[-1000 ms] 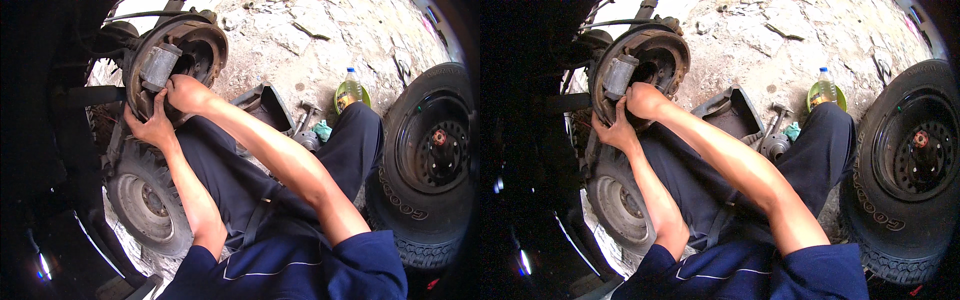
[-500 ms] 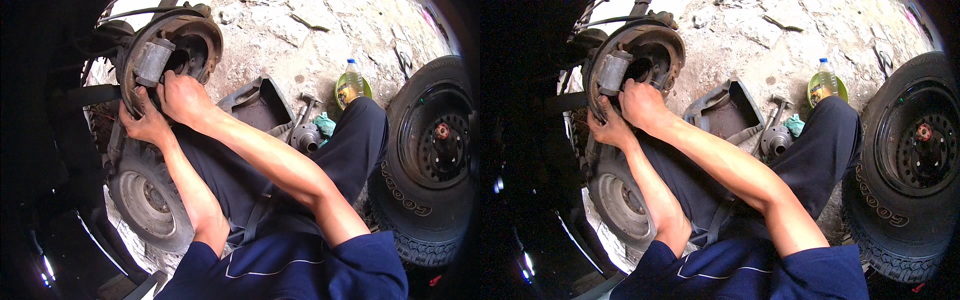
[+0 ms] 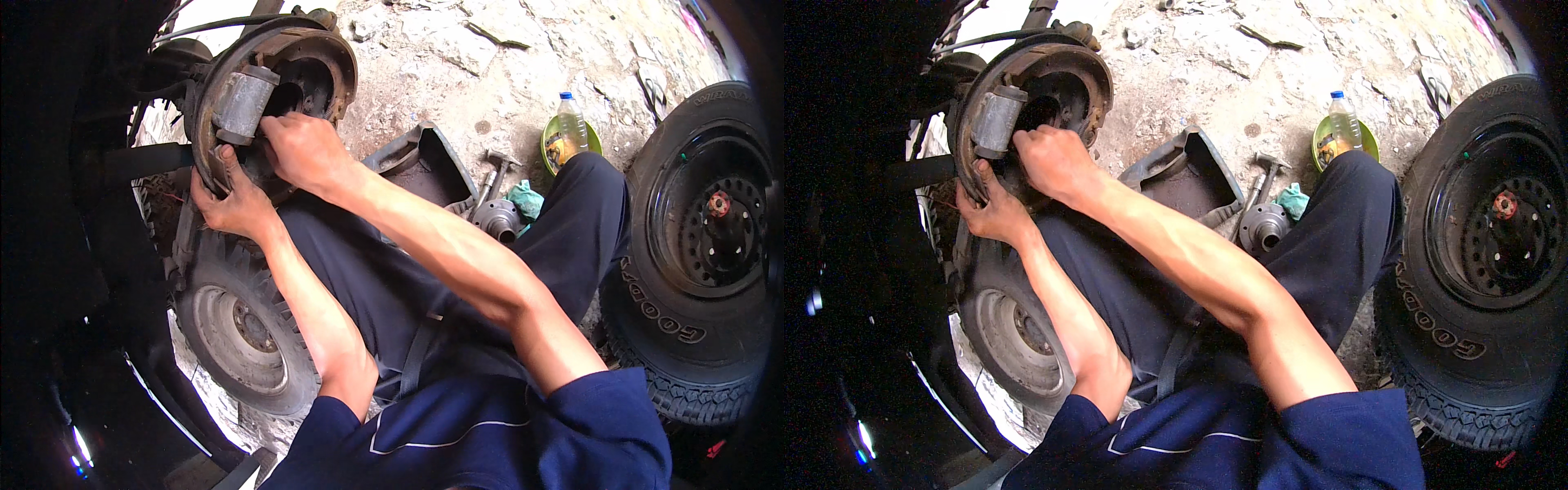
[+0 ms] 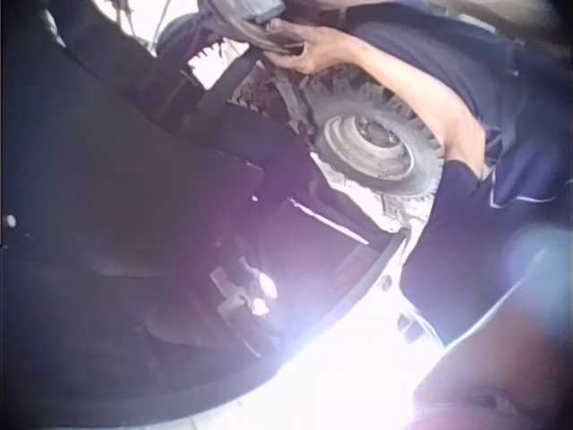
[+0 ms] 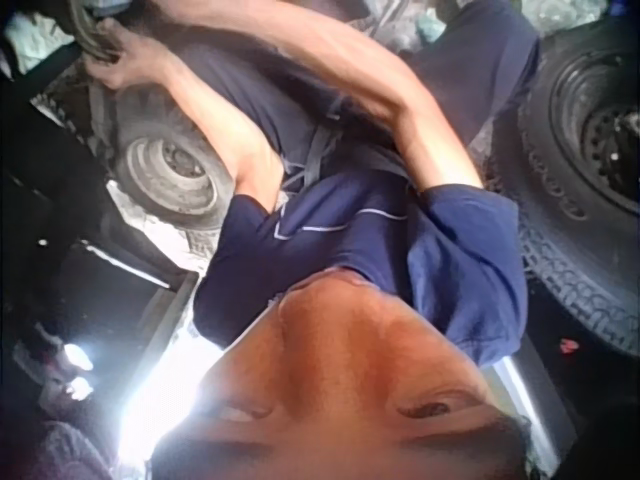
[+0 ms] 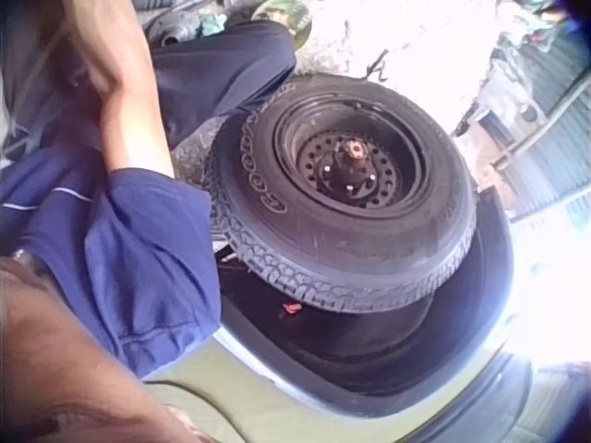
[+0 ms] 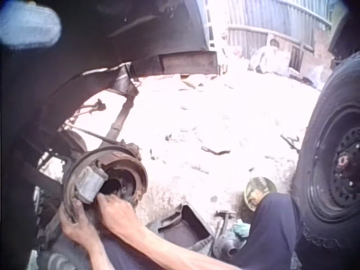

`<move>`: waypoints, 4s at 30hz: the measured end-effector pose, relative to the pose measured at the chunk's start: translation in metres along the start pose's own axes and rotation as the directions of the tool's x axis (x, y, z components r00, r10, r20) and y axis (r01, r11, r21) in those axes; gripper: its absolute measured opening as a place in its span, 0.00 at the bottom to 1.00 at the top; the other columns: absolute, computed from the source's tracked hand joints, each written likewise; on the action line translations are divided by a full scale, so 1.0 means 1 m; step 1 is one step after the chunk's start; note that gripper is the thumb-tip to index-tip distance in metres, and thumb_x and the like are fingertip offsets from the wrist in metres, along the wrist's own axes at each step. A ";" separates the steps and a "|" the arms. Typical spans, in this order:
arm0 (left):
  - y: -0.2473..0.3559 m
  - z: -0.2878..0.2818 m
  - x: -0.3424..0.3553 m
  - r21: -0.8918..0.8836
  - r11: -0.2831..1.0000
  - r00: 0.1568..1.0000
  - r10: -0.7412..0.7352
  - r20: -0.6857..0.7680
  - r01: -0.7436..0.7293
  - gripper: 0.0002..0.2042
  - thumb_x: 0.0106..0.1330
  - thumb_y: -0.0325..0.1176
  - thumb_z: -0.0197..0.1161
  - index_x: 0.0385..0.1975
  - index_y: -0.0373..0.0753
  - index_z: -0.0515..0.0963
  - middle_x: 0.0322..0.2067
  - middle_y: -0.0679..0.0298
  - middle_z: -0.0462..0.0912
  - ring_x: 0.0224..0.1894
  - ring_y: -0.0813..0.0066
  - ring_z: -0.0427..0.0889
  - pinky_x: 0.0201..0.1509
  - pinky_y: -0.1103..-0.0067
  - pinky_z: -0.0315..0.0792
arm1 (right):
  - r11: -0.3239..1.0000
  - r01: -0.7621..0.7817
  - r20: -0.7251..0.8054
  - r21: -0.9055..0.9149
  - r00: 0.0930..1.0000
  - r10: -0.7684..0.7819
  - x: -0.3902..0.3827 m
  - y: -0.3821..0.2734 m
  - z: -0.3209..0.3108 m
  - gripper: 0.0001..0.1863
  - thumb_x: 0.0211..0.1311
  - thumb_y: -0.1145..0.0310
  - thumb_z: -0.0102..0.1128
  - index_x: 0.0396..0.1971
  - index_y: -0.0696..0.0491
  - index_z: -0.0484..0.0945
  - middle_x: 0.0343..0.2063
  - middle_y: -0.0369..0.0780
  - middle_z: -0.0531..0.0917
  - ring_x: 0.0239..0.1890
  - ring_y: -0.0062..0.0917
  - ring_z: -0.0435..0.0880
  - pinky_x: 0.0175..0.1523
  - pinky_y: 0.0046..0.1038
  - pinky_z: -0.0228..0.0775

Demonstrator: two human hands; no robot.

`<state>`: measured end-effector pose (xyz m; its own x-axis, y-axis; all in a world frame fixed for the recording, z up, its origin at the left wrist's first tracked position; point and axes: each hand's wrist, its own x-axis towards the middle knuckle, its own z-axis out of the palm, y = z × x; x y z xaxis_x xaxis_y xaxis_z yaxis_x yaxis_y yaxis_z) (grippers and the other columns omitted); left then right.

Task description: The person removes a brake shoe from a drum brake assembly and pours liquid from a bottle into a hub component.

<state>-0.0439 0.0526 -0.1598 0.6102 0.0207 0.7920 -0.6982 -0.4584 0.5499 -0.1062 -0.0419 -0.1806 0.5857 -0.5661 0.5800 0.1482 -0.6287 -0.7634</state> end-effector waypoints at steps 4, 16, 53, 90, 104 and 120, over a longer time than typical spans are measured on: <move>-0.005 -0.001 -0.002 0.039 0.999 1.000 -0.006 -0.004 0.006 0.29 0.52 0.50 0.75 0.38 0.25 0.79 0.34 0.49 0.84 0.36 0.58 0.85 0.42 0.69 0.77 | 0.942 -0.335 0.138 0.012 0.934 0.330 0.003 -0.016 -0.004 0.12 0.58 0.67 0.58 0.32 0.63 0.76 0.24 0.56 0.81 0.30 0.52 0.82 0.36 0.45 0.75; -0.006 -0.001 0.000 -0.042 0.999 1.000 0.021 0.011 -0.020 0.26 0.52 0.42 0.77 0.39 0.25 0.78 0.35 0.49 0.85 0.36 0.60 0.85 0.42 0.70 0.78 | 0.996 -0.020 -0.136 0.083 0.990 0.031 -0.007 -0.006 0.004 0.11 0.57 0.68 0.59 0.30 0.62 0.75 0.22 0.54 0.81 0.28 0.49 0.82 0.36 0.45 0.75; -0.004 0.000 -0.002 -0.013 0.998 0.998 -0.061 0.022 0.061 0.28 0.52 0.44 0.76 0.42 0.25 0.77 0.37 0.48 0.84 0.39 0.57 0.84 0.43 0.68 0.77 | 0.926 -0.315 0.053 0.206 0.949 0.311 -0.003 -0.017 0.000 0.15 0.57 0.65 0.60 0.35 0.63 0.77 0.24 0.56 0.81 0.30 0.53 0.82 0.38 0.45 0.75; -0.007 0.002 -0.002 -0.018 0.999 0.999 -0.034 0.017 0.034 0.29 0.51 0.47 0.76 0.41 0.26 0.78 0.37 0.47 0.84 0.39 0.56 0.84 0.43 0.68 0.77 | 0.990 0.136 -0.109 -0.038 0.984 -0.139 -0.006 0.001 0.001 0.09 0.57 0.70 0.60 0.34 0.60 0.76 0.25 0.50 0.81 0.32 0.45 0.83 0.38 0.43 0.75; -0.008 -0.003 -0.003 0.039 0.999 0.999 -0.036 0.013 0.036 0.29 0.52 0.47 0.76 0.41 0.25 0.78 0.36 0.48 0.84 0.39 0.56 0.84 0.45 0.69 0.76 | 0.827 -0.554 0.175 0.097 0.827 0.534 -0.033 0.067 -0.053 0.15 0.54 0.68 0.59 0.41 0.59 0.81 0.32 0.52 0.84 0.37 0.41 0.85 0.44 0.36 0.77; -0.006 0.001 -0.004 0.013 1.000 0.999 -0.019 0.044 0.018 0.29 0.54 0.51 0.73 0.39 0.25 0.79 0.35 0.50 0.84 0.37 0.61 0.84 0.43 0.69 0.77 | -0.013 -0.350 -0.101 -0.937 0.236 0.967 -0.199 0.322 -0.322 0.12 0.44 0.73 0.64 0.32 0.57 0.85 0.40 0.49 0.85 0.44 0.36 0.86 0.48 0.34 0.79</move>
<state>-0.0417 0.0548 -0.1669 0.6392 -0.0100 0.7690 -0.6821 -0.4694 0.5608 -0.4315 -0.3037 -0.4505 0.2004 -0.7951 -0.5724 -0.9532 -0.2932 0.0735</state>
